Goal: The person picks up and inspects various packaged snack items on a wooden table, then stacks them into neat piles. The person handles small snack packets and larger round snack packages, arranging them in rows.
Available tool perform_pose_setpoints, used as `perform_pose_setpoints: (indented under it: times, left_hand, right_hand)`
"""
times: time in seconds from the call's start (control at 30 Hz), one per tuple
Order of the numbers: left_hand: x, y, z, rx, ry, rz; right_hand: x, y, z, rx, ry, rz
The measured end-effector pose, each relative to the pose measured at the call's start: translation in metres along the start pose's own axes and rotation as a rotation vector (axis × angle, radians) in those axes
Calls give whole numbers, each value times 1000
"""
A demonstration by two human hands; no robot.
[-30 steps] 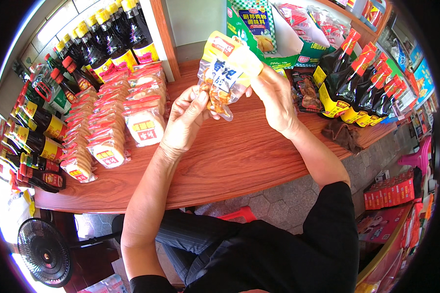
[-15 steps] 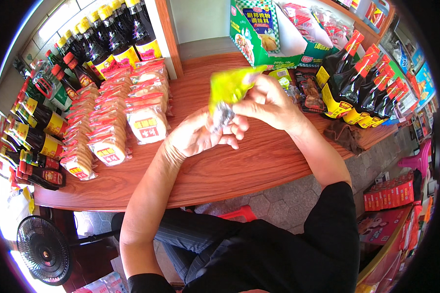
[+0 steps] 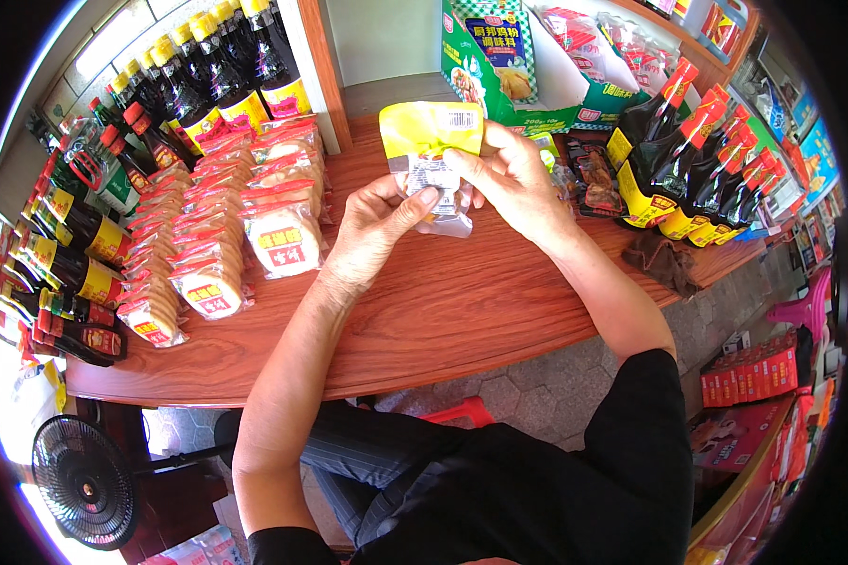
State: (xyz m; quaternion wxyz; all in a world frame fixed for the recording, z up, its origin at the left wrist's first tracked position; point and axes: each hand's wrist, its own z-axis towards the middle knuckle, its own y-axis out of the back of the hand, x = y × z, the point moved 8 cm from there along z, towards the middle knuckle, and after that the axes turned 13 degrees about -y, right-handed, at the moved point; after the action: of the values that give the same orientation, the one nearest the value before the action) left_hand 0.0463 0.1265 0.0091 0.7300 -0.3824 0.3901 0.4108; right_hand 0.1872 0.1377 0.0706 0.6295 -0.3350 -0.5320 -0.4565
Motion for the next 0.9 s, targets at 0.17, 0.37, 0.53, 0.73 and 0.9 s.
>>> perform_pose_setpoints:
  times: [0.17, 0.37, 0.53, 0.73, 0.9]
  left_hand:
    - [1, 11, 2, -35, -108, -64]
    - [-4, 10, 1, -50, -134, -70]
    - [10, 13, 1, -70, -25, -70]
    - [7, 12, 2, -119, -26, 1]
    - [8, 16, -1, -134, 41, 108]
  right_hand:
    - [-19, -9, 4, 54, -52, -180]
    - [-12, -16, -2, -9, 58, -106]
    - [-18, -10, 1, -81, 96, -200]
    - [-14, 14, 11, -193, 134, -257]
    - [23, 67, 3, -345, 69, -461]
